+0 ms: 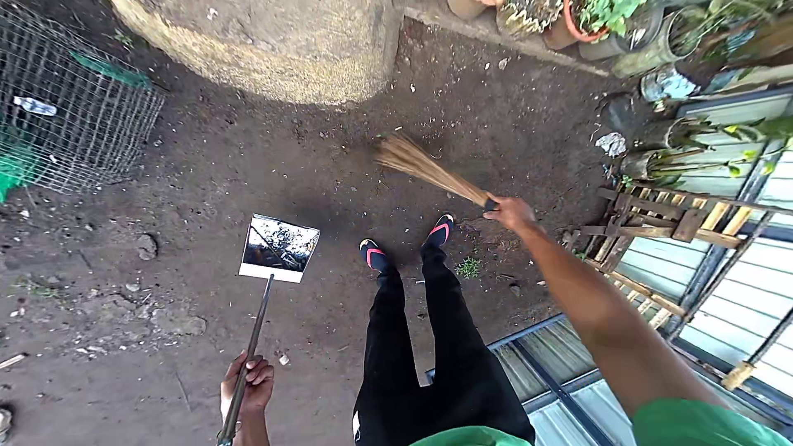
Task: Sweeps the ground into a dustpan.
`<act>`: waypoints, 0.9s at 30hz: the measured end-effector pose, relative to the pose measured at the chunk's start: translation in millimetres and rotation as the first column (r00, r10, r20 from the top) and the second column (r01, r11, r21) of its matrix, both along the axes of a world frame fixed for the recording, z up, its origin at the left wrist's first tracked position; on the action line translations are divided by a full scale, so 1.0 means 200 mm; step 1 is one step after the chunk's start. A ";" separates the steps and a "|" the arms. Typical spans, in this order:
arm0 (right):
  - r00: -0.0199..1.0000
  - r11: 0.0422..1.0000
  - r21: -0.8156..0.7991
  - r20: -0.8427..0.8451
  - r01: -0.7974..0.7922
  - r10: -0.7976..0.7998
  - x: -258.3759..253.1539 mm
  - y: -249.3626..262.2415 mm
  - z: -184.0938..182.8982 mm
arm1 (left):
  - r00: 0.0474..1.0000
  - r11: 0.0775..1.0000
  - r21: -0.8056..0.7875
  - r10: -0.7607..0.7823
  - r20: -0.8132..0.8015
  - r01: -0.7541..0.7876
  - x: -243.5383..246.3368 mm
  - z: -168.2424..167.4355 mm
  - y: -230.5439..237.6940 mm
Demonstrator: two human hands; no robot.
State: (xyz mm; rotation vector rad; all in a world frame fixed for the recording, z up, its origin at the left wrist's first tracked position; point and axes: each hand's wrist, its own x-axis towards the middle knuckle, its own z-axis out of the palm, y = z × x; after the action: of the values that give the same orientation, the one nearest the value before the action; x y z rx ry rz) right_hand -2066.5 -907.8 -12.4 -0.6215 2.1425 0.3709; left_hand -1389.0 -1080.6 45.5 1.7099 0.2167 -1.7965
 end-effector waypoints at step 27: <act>0.997 0.999 -0.012 0.068 -0.030 0.030 -0.53 0.85 0.49 | 0.998 0.999 -0.010 -0.047 -0.036 0.047 -0.61 0.12 0.04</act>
State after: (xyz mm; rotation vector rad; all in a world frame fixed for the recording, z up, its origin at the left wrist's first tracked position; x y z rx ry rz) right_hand -2172.8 -738.2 85.0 -0.6640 2.0733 0.3496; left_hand -1511.9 -1072.5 69.5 1.6903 0.1851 -1.8614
